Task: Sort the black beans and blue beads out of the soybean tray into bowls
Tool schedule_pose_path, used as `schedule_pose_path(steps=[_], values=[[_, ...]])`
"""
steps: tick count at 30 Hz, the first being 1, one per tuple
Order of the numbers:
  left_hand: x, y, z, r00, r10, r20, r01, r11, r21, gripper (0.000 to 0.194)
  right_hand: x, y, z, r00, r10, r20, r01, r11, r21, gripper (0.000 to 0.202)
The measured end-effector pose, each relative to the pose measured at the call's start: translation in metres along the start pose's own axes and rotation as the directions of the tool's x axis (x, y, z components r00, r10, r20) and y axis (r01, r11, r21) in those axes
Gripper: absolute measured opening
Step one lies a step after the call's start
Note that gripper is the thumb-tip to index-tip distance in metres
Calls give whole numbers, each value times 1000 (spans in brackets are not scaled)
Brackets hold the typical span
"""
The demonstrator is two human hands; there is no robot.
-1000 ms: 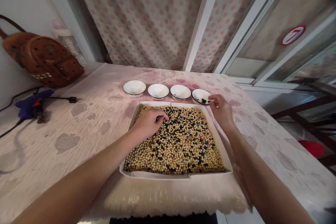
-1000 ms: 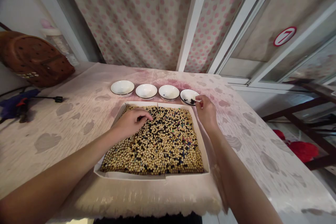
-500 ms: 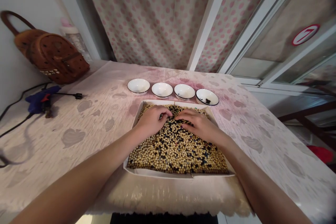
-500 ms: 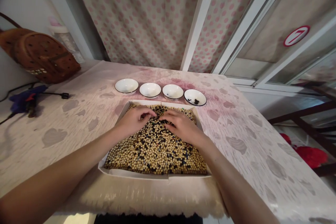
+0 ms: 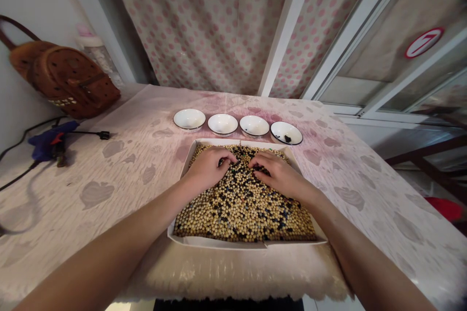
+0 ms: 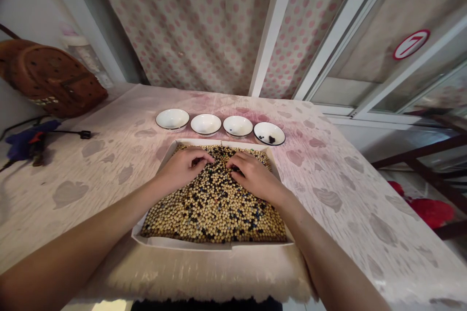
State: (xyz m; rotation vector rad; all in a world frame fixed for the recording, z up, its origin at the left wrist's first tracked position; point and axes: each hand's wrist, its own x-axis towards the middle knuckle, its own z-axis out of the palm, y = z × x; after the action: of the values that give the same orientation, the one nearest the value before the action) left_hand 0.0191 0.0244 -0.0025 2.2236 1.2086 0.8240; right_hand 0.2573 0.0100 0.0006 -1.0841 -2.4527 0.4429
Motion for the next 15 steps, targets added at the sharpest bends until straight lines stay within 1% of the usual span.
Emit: schedule_pose_path(steps=[8,15], values=[[0,-1,0,1000,19,3,-19,1000,-10,27,0,1,0,999,39,-30,-38,999,37,19],[0,-2,1,1000,10,10,-10,1000,-3,26,-1,1,-4,984,158,-82,-146,980,132,21]])
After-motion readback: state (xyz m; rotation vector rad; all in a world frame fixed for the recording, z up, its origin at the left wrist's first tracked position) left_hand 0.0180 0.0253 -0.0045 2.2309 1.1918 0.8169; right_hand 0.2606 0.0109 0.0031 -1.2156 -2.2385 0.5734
